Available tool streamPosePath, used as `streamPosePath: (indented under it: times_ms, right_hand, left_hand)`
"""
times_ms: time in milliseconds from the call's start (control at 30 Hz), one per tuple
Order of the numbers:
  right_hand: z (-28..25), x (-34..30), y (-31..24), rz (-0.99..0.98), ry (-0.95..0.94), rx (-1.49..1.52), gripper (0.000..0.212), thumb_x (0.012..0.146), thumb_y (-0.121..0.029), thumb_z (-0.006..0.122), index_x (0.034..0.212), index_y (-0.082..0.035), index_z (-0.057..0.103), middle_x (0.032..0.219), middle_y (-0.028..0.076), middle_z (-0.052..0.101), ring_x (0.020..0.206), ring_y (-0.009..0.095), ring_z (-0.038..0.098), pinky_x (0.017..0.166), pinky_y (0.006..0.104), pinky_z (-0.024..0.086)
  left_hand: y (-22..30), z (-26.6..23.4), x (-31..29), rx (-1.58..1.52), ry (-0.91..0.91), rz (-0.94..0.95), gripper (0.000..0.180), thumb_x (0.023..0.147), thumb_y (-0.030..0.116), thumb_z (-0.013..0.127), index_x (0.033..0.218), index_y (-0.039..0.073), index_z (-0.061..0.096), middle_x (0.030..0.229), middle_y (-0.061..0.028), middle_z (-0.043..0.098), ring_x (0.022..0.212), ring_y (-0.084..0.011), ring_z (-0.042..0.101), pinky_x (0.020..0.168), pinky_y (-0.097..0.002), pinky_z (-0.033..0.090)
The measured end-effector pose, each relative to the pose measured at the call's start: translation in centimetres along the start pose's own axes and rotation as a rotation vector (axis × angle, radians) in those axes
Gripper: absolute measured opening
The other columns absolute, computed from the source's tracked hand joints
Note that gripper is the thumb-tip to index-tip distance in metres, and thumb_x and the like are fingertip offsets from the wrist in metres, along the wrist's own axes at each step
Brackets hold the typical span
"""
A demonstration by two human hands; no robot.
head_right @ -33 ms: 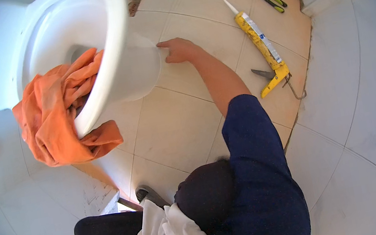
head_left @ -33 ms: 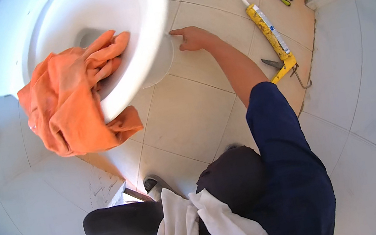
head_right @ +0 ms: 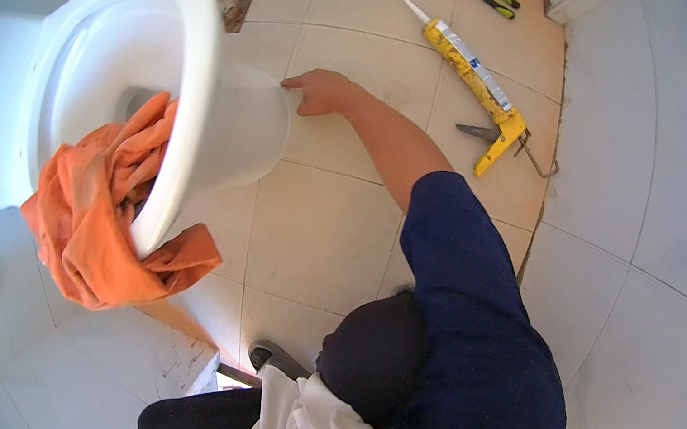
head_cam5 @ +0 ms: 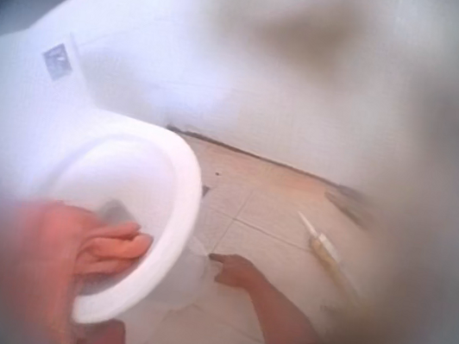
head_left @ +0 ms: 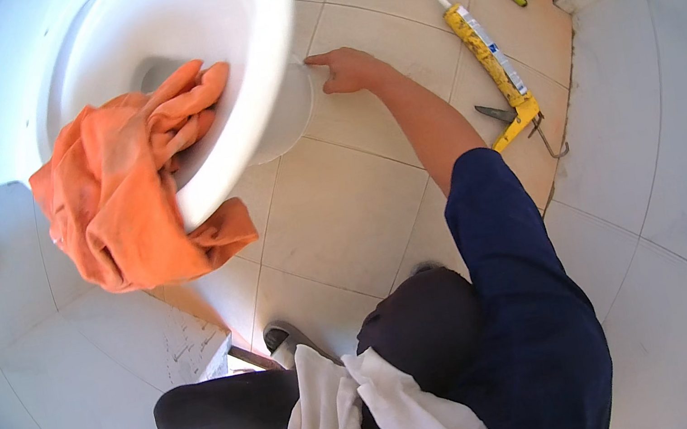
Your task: The person kneels on the floor and applies sealant around the base of a toilet using a caulking gun. They then wipe the sealant with a cloth and inspect the application.
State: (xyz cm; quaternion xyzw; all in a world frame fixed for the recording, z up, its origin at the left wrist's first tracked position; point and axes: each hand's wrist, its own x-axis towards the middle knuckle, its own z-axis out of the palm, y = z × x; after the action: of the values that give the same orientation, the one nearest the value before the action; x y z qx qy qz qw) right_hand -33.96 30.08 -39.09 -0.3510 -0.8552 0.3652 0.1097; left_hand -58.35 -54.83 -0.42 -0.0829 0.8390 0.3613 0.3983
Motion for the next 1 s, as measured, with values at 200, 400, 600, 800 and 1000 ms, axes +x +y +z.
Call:
streamPosePath:
  times_ms: [200, 400, 600, 800, 1000]
  right_hand:
    - [0.8, 1.0, 1.1, -0.03, 0.001, 0.021, 0.079, 0.073, -0.022, 0.074, 0.15, -0.02, 0.055, 0.1, 0.02, 0.074, 0.098, 0.036, 0.069, 0.089, 0.0442, 0.055]
    - [0.0, 0.9, 0.0, 0.054, -0.121, -0.031, 0.081, 0.074, -0.021, 0.074, 0.152, -0.023, 0.053, 0.099, 0.019, 0.074, 0.098, 0.035, 0.069, 0.089, 0.0434, 0.055]
    - [-0.2, 0.6, -0.4, 0.113, -0.223, 0.003, 0.085, 0.072, -0.019, 0.074, 0.154, -0.025, 0.051, 0.106, 0.022, 0.073, 0.102, 0.036, 0.068, 0.092, 0.0426, 0.054]
    - [0.4, -1.2, -0.7, 0.117, -0.268, 0.081, 0.087, 0.072, -0.018, 0.073, 0.155, -0.024, 0.049, 0.122, 0.026, 0.068, 0.113, 0.038, 0.065, 0.1, 0.0416, 0.051]
    - [1.6, -3.0, -1.8, 0.186, -0.221, 0.158, 0.092, 0.071, -0.021, 0.074, 0.158, -0.022, 0.044, 0.129, 0.028, 0.066, 0.121, 0.039, 0.062, 0.105, 0.0411, 0.049]
  left_hand:
    - [-0.1, 5.4, 4.3, 0.298, 0.089, -0.191, 0.071, 0.091, 0.056, 0.072, 0.134, 0.002, 0.052, 0.103, -0.0082, 0.061, 0.079, -0.0143, 0.058, 0.063, -0.0254, 0.051]
    - [1.3, 6.9, 4.9, 0.366, 0.104, -0.216, 0.068, 0.091, 0.053, 0.073, 0.131, 0.002, 0.053, 0.1, -0.0081, 0.062, 0.077, -0.014, 0.058, 0.062, -0.0256, 0.051]
    - [1.4, 7.1, 5.9, 0.399, 0.108, -0.23, 0.064, 0.09, 0.05, 0.073, 0.128, 0.002, 0.054, 0.098, -0.008, 0.062, 0.075, -0.0138, 0.058, 0.06, -0.0258, 0.051]
    - [1.5, 7.1, 6.9, 0.432, 0.1, -0.233, 0.061, 0.09, 0.047, 0.074, 0.126, 0.002, 0.056, 0.095, -0.0079, 0.062, 0.073, -0.0136, 0.058, 0.059, -0.026, 0.05]
    - [1.3, 7.3, 8.2, 0.454, 0.09, -0.221, 0.057, 0.09, 0.045, 0.075, 0.123, 0.002, 0.057, 0.093, -0.0078, 0.062, 0.071, -0.0133, 0.058, 0.057, -0.0262, 0.05]
